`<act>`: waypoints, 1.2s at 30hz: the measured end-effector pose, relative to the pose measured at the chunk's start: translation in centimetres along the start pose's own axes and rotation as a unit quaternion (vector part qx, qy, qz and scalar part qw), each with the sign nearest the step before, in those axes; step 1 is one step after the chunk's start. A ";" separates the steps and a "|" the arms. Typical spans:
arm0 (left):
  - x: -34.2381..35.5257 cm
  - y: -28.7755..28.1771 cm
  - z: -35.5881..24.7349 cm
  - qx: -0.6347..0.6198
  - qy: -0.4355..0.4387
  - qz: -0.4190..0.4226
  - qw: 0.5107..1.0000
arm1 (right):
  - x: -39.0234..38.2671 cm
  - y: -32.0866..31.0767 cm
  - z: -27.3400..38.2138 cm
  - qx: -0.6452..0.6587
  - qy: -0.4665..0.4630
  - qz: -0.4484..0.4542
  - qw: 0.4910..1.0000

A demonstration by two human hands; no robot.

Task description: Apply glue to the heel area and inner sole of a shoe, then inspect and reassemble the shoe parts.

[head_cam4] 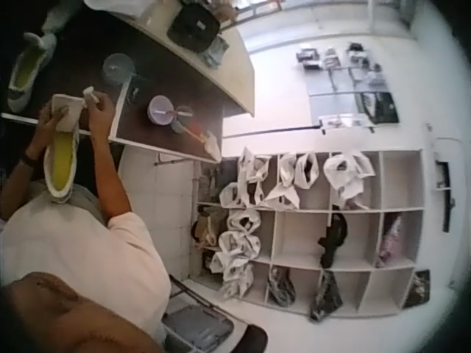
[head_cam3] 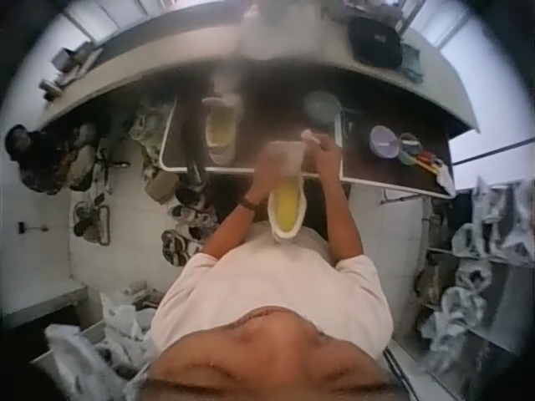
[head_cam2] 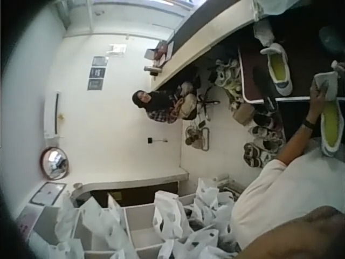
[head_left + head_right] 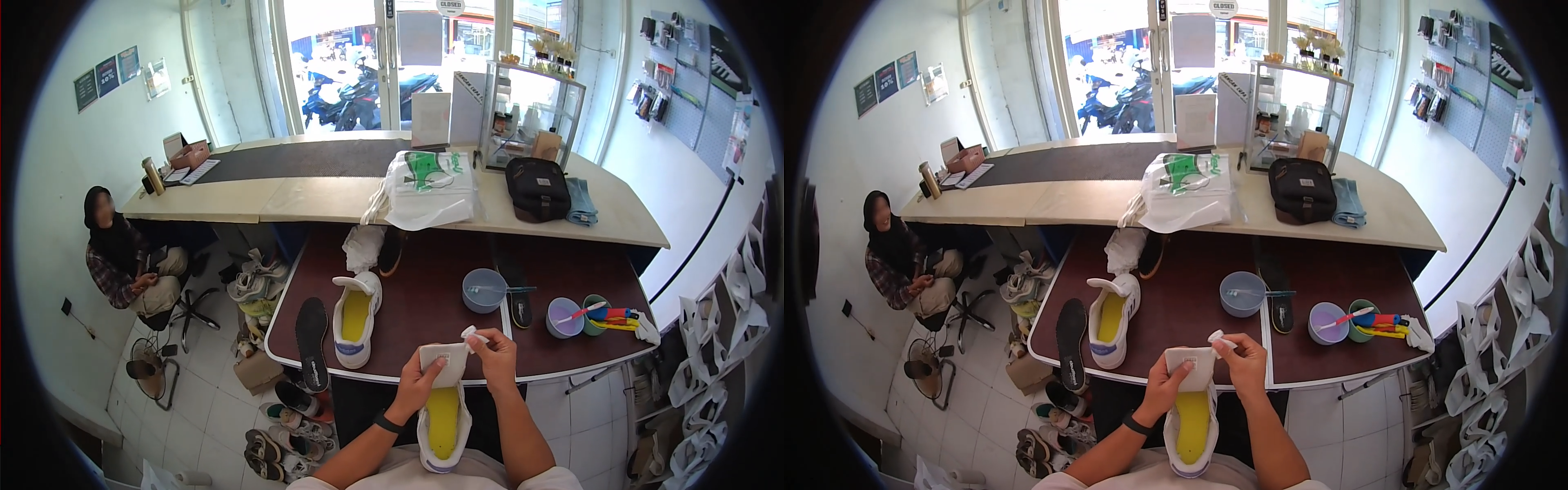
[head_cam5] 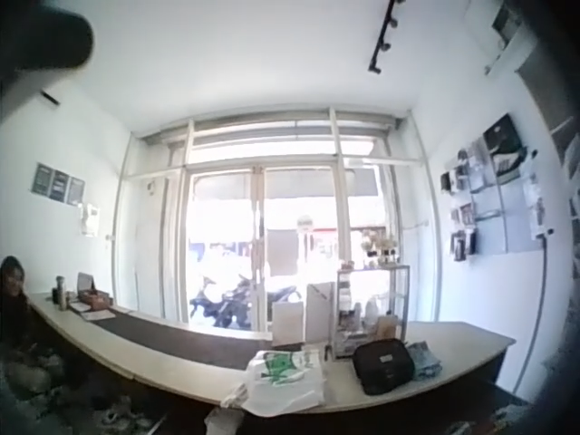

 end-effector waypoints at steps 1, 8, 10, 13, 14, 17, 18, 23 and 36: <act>0.0 0.0 0.1 -0.011 -0.001 -0.003 1.000 | -0.1 -0.4 0.1 0.043 -0.013 -0.038 0.998; -0.1 0.0 0.8 -0.028 -0.015 -0.001 1.000 | -0.5 1.4 2.4 -0.217 -0.042 0.027 0.975; -0.1 -0.1 1.1 -0.030 -0.019 -0.002 0.999 | -0.5 1.5 2.9 -0.258 -0.069 0.030 0.963; -0.1 -0.2 1.5 -0.023 -0.024 0.001 0.999 | -0.5 1.6 3.4 -0.318 -0.112 0.033 0.941; -0.1 -0.2 1.5 -0.021 -0.025 0.004 0.999 | -0.5 1.6 3.4 -0.339 -0.125 0.026 0.932; 0.0 -0.4 1.7 -0.004 -0.021 0.009 1.000 | -0.4 1.2 2.6 -0.270 -0.107 0.005 0.957; 0.0 -0.2 1.6 -0.005 -0.011 0.016 1.000 | -0.5 0.9 2.4 -0.268 -0.090 -0.005 0.959; -0.1 0.2 1.2 -0.031 0.016 0.033 0.999 | -1.3 1.1 3.2 -0.288 -0.128 -0.022 0.949; -0.2 0.1 0.7 -0.012 0.008 0.045 0.999 | -1.2 2.5 3.9 -0.375 -0.067 0.002 0.925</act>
Point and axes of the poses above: each hand's wrist, its own x-axis towards the middle knuckle, its own y-axis out of the palm, z = x × y, the point moved 7 cm from there along x, towards the middle knuckle, and after that the axes turned 13 degrees about z, right-handed, at the moved point
